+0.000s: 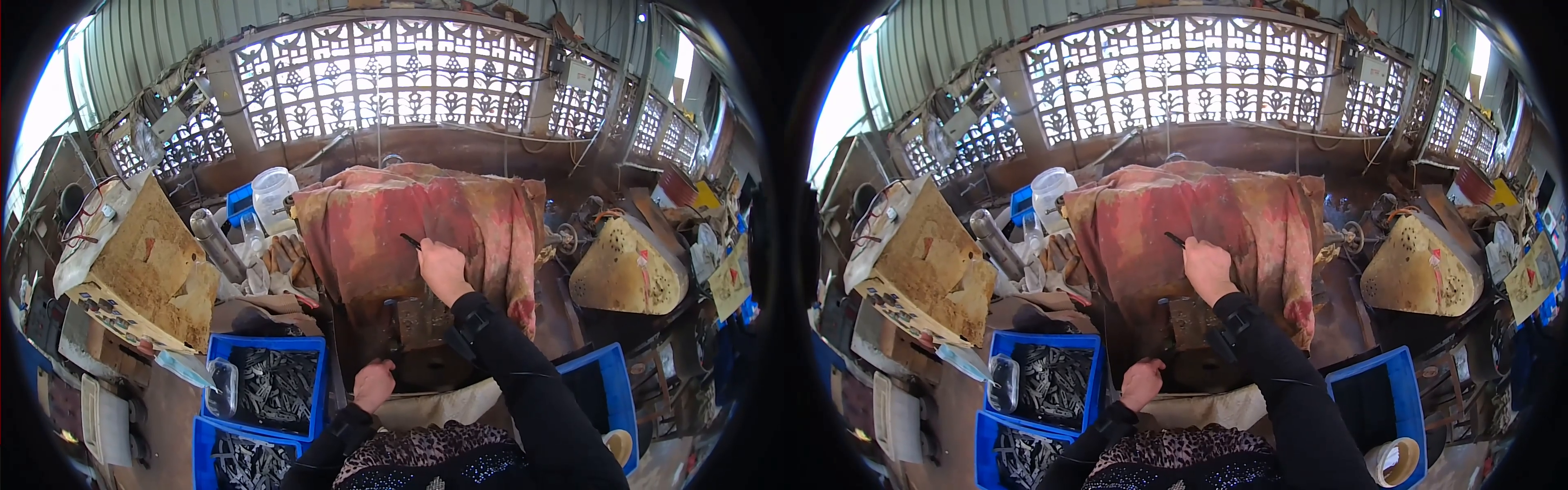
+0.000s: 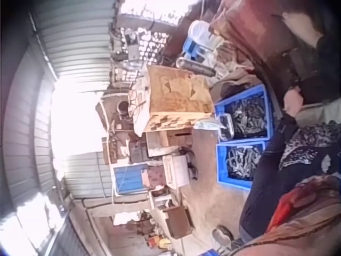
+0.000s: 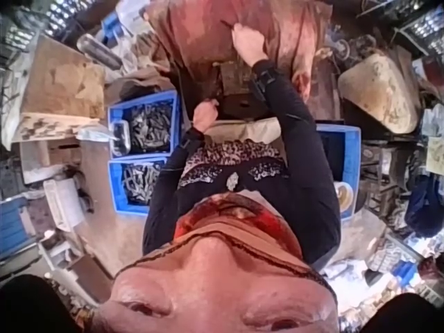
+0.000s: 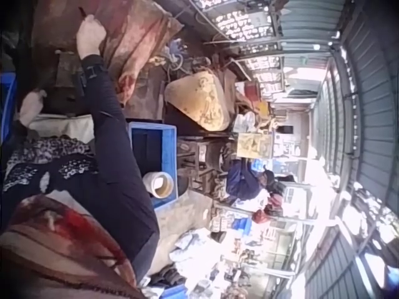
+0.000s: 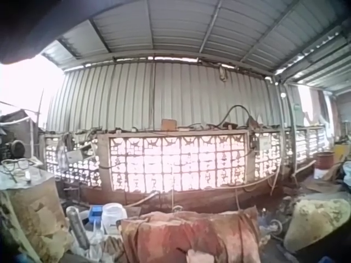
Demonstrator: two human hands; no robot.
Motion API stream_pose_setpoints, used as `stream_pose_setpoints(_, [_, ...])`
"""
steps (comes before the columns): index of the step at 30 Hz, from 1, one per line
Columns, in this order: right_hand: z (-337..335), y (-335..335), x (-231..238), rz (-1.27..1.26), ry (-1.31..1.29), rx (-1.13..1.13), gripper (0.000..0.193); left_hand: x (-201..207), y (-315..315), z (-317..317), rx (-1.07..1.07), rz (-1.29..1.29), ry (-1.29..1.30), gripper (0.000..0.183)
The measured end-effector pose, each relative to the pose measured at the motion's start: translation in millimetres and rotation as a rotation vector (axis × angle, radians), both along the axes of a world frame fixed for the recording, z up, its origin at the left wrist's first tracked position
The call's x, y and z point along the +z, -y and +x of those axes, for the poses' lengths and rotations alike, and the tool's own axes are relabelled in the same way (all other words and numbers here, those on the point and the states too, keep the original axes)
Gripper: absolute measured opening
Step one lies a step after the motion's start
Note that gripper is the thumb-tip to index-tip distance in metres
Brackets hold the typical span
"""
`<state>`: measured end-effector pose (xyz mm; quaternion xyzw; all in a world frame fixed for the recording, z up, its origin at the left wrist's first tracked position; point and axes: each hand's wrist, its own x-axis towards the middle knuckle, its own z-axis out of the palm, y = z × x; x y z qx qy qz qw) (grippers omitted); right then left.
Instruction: The person picks up metal pieces from a blue bin, sharpens them against a rotating grinding wheel, and dips them into a bucket of liquid before placing them into a separate blue bin.
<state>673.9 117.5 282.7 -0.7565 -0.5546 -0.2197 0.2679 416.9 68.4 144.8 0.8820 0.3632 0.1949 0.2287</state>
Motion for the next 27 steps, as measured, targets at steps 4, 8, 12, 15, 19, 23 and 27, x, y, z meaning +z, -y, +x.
stream_pose_setpoints(4, [0.5,-0.9,-0.2,-0.015,-0.018,0.0,0.015,1.4,-0.4,0.3,0.002,0.001,-0.007,0.017])
stream_pose_setpoints(8, [0.8,-2.0,-2.7,-0.009,-0.026,0.003,0.015,0.5,-0.9,0.1,0.002,0.0,-0.016,0.015])
stream_pose_setpoints(12, [1.0,-1.7,-3.1,0.004,-0.02,-0.001,0.015,0.3,-1.0,0.4,0.001,-0.006,-0.017,0.014])
stream_pose_setpoints(15, [0.0,-1.4,-2.5,0.003,-0.017,-0.008,0.015,-0.4,-1.3,-0.3,-0.003,-0.001,-0.012,0.013])
stream_pose_setpoints(19, [-1.1,-0.8,-1.3,0.004,-0.008,-0.008,0.015,-2.2,-1.9,-0.8,-0.021,0.005,-0.01,0.013])
stream_pose_setpoints(23, [-1.7,-0.7,-1.6,0.016,0.006,-0.013,0.013,-3.2,-1.7,-0.9,-0.02,-0.015,-0.01,0.013])
stream_pose_setpoints(27, [-2.5,-1.9,-2.1,0.019,0.001,-0.008,0.015,-0.7,-1.7,-1.7,-0.018,-0.02,-0.006,0.013])
